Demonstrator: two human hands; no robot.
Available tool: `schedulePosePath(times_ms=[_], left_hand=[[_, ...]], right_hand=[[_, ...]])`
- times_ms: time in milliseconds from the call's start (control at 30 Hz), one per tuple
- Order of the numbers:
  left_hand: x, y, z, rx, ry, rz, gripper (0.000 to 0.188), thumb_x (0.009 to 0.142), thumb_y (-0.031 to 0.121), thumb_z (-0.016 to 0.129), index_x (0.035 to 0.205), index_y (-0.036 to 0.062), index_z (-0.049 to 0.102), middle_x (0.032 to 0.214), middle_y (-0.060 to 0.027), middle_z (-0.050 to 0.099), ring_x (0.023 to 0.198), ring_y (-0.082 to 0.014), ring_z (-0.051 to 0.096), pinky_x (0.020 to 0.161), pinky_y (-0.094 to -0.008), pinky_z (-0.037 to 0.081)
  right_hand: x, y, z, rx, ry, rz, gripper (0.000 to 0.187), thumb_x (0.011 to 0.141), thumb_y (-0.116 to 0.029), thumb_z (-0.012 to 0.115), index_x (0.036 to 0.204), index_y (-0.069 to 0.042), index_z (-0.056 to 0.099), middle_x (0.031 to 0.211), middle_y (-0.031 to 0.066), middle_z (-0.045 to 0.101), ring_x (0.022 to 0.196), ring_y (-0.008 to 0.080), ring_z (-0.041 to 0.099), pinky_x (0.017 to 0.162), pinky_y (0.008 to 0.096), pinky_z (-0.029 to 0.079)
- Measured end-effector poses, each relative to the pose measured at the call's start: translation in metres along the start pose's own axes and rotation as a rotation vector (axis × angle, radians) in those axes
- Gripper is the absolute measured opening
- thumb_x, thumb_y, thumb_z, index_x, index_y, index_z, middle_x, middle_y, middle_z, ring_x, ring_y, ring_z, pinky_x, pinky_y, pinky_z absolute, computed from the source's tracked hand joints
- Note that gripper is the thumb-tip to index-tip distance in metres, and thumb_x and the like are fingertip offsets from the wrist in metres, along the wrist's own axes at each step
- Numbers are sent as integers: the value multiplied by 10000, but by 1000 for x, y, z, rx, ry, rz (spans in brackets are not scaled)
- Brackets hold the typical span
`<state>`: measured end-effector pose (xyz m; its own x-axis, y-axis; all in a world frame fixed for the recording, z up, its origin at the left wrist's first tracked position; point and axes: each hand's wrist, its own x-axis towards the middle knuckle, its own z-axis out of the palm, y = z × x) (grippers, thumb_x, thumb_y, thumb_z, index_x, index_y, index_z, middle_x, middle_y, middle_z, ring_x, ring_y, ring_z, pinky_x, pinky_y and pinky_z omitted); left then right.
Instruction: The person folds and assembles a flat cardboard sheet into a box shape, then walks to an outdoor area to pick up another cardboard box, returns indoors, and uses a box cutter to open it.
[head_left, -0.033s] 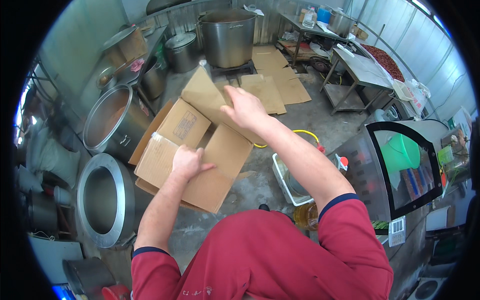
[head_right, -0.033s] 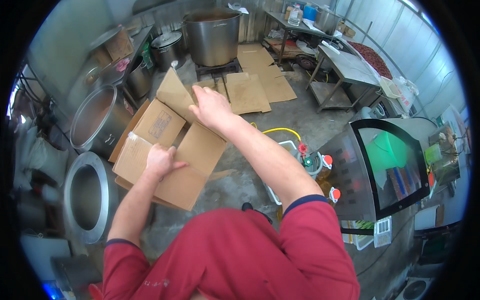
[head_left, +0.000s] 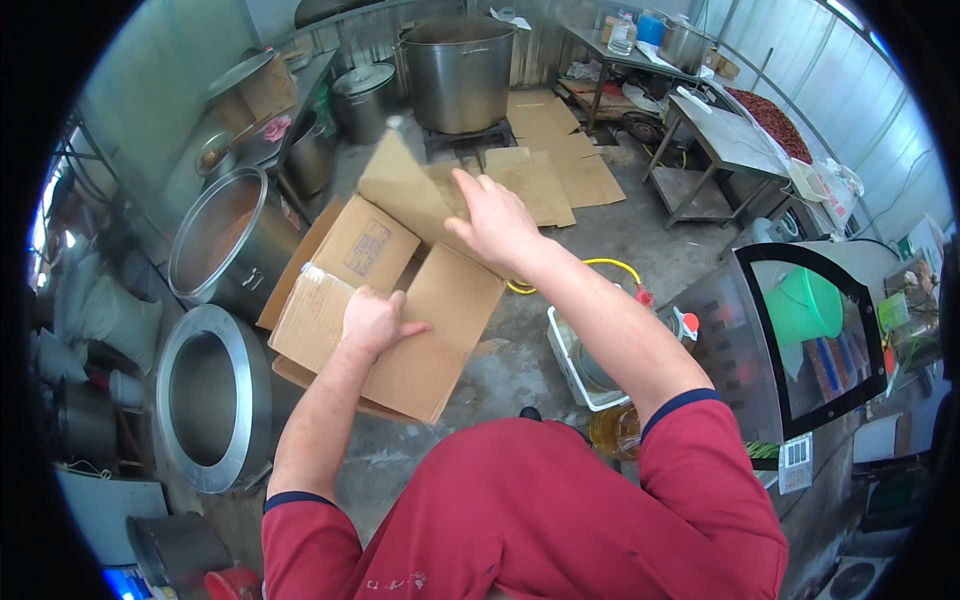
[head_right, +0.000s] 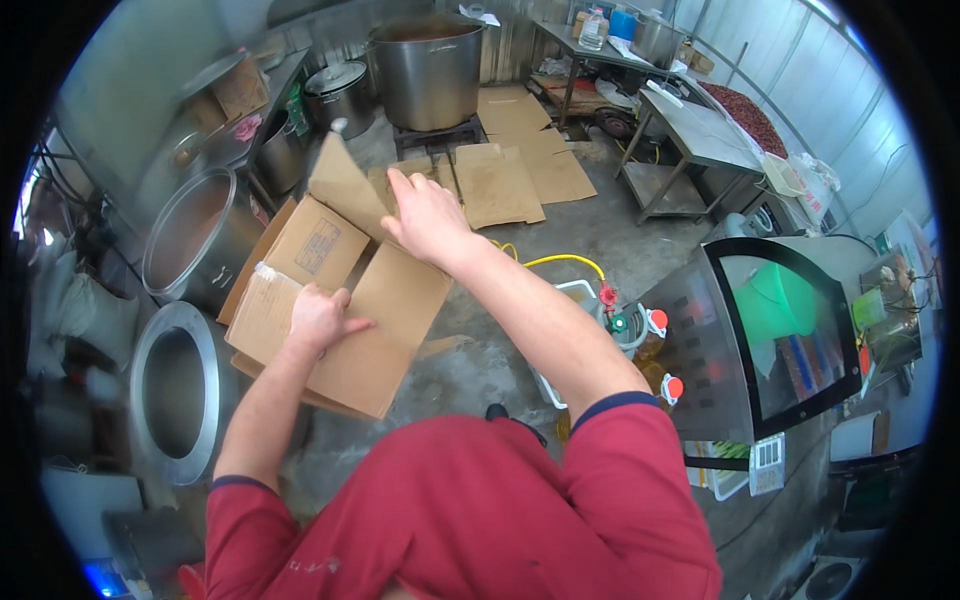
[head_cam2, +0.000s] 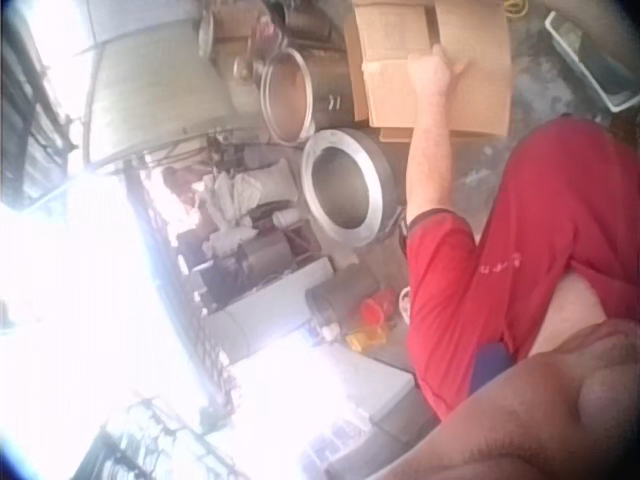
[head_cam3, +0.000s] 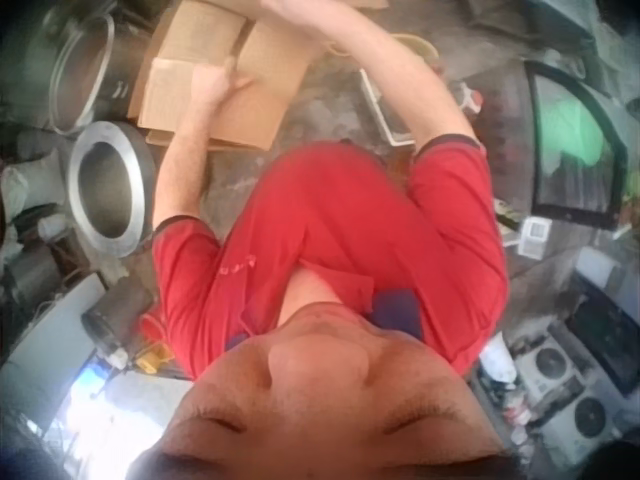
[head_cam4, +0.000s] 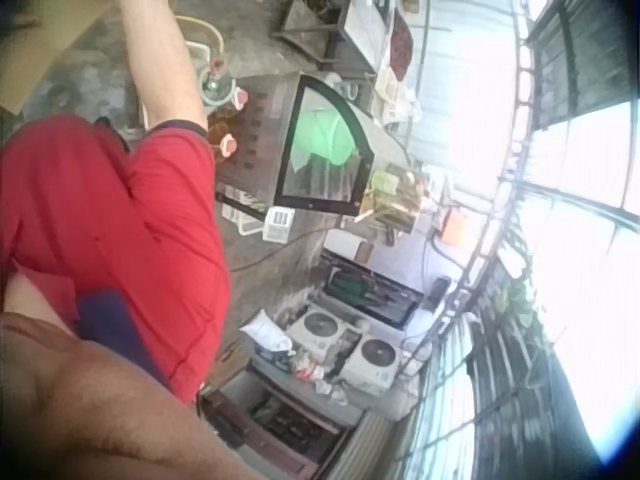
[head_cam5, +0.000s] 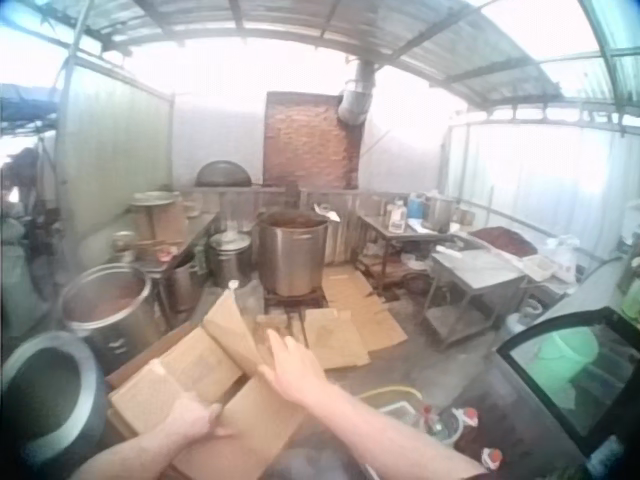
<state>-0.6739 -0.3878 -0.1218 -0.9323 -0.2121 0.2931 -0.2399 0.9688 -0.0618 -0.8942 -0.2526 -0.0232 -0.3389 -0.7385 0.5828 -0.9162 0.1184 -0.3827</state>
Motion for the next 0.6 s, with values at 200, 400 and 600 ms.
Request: schedulePosePath(times_ms=[200, 400, 600], left_hand=[[-3, -12, -15, -118, 299, -171, 508, 658, 522, 849, 625, 74, 612, 594, -104, 632, 562, -315, 606, 602, -419, 507], [-2, -9, -24, -163, 272, -291, 520, 700, 511, 838, 576, 58, 614, 570, -134, 625, 537, -339, 606, 579, -432, 502], [-13, -22, -39, -432, 320, -430, 493, 754, 393, 840, 574, 15, 580, 542, -163, 583, 496, -328, 568, 511, -424, 457]], right_hand=[[-79, -20, 14, 297, -117, -268, 318, 879, -110, 630, 1185, -27, 638, 1002, 176, 667, 960, 390, 636, 874, 454, 516], [-75, 5, 31, 338, -271, -217, 441, 878, -196, 633, 1299, -74, 587, 1328, 165, 580, 1243, 352, 536, 1033, 437, 449], [-84, 27, 34, 514, -195, 154, 639, 891, -206, 687, 1457, -67, 423, 1498, 197, 365, 1331, 325, 448, 1068, 413, 429]])
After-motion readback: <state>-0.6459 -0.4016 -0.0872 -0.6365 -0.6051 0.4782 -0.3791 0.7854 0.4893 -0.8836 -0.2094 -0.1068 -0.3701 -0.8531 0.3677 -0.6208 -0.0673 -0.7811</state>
